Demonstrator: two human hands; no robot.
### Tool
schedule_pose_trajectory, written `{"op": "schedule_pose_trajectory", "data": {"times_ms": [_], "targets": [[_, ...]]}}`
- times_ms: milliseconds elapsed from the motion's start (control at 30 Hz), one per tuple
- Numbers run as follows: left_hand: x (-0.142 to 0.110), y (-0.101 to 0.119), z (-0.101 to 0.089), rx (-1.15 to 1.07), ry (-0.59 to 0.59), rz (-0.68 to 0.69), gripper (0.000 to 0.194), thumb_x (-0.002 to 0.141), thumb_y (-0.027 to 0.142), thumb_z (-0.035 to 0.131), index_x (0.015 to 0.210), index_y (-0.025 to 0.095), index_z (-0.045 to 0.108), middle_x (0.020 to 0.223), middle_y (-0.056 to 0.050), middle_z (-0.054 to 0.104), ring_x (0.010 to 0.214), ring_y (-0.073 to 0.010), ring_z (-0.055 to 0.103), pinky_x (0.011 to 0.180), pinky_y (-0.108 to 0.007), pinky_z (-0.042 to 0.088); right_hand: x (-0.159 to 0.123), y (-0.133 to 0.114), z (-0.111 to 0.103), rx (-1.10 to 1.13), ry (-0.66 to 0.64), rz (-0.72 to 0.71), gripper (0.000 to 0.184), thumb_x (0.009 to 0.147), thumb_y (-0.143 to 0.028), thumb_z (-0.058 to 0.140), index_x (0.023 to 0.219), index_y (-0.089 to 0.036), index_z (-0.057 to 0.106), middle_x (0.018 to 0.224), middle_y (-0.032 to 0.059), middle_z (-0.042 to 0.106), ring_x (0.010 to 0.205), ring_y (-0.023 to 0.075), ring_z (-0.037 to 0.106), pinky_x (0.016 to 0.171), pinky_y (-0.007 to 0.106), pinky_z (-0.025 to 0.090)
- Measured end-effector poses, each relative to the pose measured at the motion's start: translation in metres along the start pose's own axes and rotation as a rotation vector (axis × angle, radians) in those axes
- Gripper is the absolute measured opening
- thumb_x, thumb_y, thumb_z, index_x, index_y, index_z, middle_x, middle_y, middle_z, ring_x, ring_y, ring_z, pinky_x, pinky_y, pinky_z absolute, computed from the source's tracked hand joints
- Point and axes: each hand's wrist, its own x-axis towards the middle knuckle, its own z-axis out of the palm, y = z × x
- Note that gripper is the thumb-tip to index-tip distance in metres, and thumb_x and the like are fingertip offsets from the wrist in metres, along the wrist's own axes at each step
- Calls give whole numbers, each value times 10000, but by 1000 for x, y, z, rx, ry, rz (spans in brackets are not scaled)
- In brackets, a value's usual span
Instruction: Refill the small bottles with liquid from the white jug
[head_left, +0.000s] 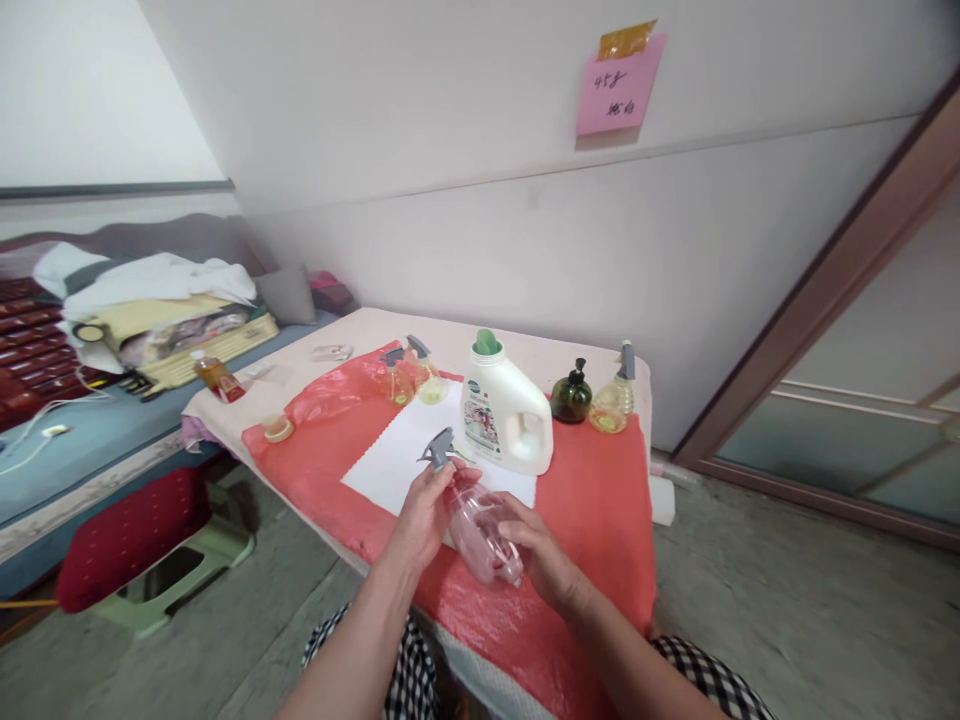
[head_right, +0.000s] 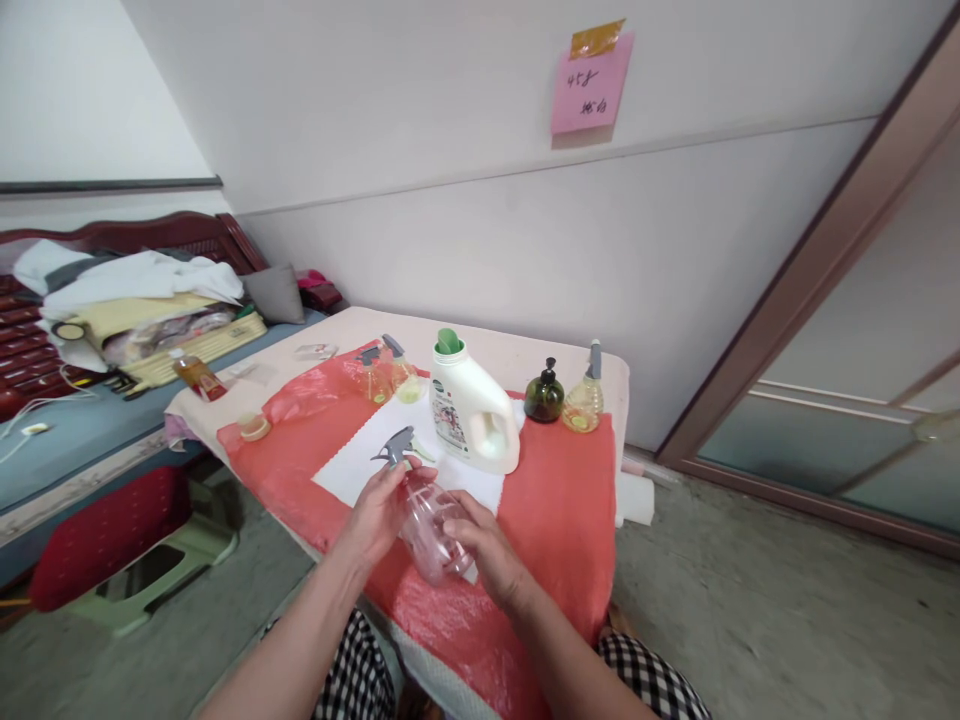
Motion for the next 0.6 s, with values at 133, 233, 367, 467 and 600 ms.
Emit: {"op": "schedule_pose_trajectory", "data": {"times_ms": [133,233,367,467,600], "targets": [[-1,-3,2,-16,4,9,271,792,352,731,962,167,629,884,-88,706,777,-175,638,781,-309,482,-2,7,8,209,3,104,360,808,-425,605,1077,-189,640,1040,58,665,924,214,604,809,327,451],[1,-5,2,-16,104,64,311,756,385,759,927,165,621,803,-66,693,744,-173,637,742,-293,482,-1,11,12,261,69,160,376,813,-507,632,1047,-213,626,1041,54,650,862,192,614,758,325,481],[7,-6,-2,-22,247,174,355,714,412,786,903,164,616,766,-36,671,693,-144,620,700,-259,465,2,15,12,182,165,148,494,797,-649,596,1080,-246,557,1176,80,571,908,201,604,644,300,487],[12,-6,-6,-31,354,239,391,676,426,808,891,172,602,755,-13,658,664,-128,606,680,-250,452,3,19,11,-54,151,-21,735,673,-555,767,1268,-283,434,1346,108,457,1133,254,530,793,357,503],[15,-5,-7,-23,366,251,423,679,470,796,909,165,616,788,-27,666,709,-143,622,730,-275,460,0,25,16,-409,191,-162,860,628,-257,799,1346,-285,327,1335,110,457,1176,259,502,919,413,472]]}}
